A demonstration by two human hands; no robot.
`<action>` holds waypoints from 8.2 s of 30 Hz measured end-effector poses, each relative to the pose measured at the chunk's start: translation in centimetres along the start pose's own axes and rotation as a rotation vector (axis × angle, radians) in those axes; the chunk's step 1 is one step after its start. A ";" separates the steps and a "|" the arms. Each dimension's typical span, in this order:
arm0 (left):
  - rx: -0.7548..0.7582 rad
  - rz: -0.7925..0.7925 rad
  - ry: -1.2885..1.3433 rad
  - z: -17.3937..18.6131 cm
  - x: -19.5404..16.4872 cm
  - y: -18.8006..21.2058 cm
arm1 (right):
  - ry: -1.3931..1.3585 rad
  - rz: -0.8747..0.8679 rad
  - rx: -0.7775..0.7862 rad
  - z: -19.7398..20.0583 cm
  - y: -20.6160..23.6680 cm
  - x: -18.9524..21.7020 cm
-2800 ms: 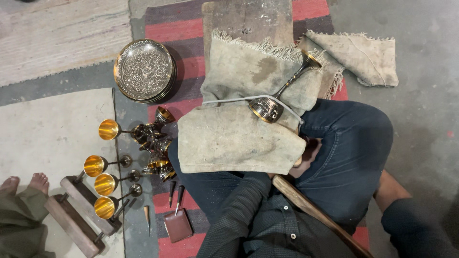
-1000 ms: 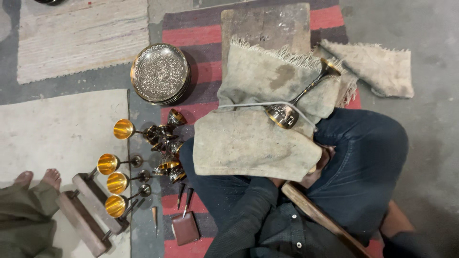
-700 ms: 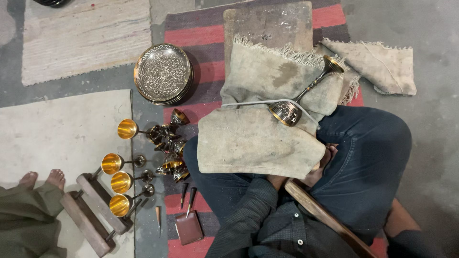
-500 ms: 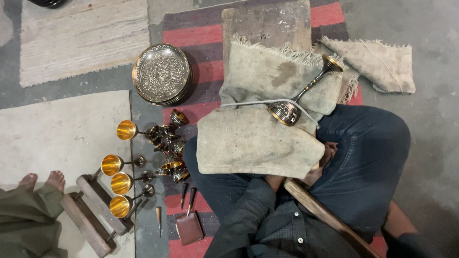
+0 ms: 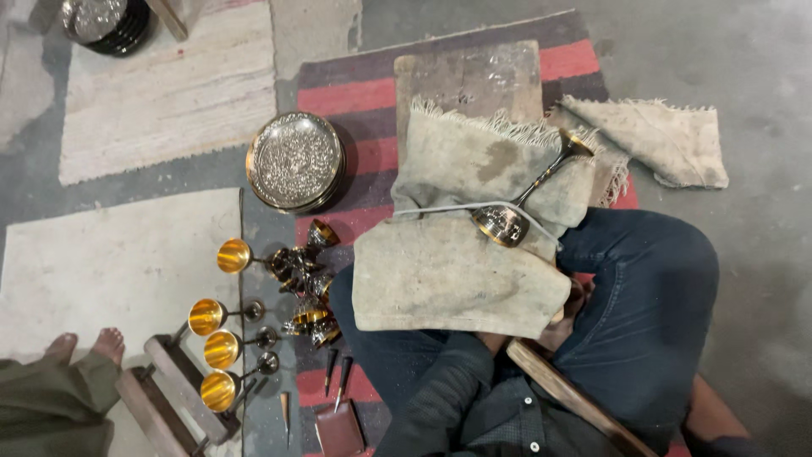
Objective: The person sits cross-legged on the floor holding a chisel against a brass goblet and repeatedly strikes the chisel with a wooden mallet to engrave decorative patterns into the metal, repositioning the chisel around the item's surface.
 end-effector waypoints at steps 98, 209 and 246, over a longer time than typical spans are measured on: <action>-0.146 -0.194 0.287 17.0 -6.2 -6.7 | 0.217 1.116 -0.125 14.1 6.5 28.5; 0.107 -0.414 0.231 16.3 -6.2 -9.0 | 0.106 1.066 -0.292 12.0 6.2 21.8; 0.124 -0.471 0.272 15.7 -6.2 -9.2 | 0.170 1.100 -0.331 12.7 6.1 21.0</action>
Point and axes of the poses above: each hand's wrist, its own y-axis away from the middle knuckle, its own z-axis out of the back of the hand, x = y × z, the point moved 6 cm from there along -y, towards the middle knuckle, and after that the axes turned 7 degrees about -x, right-handed, at the moved point
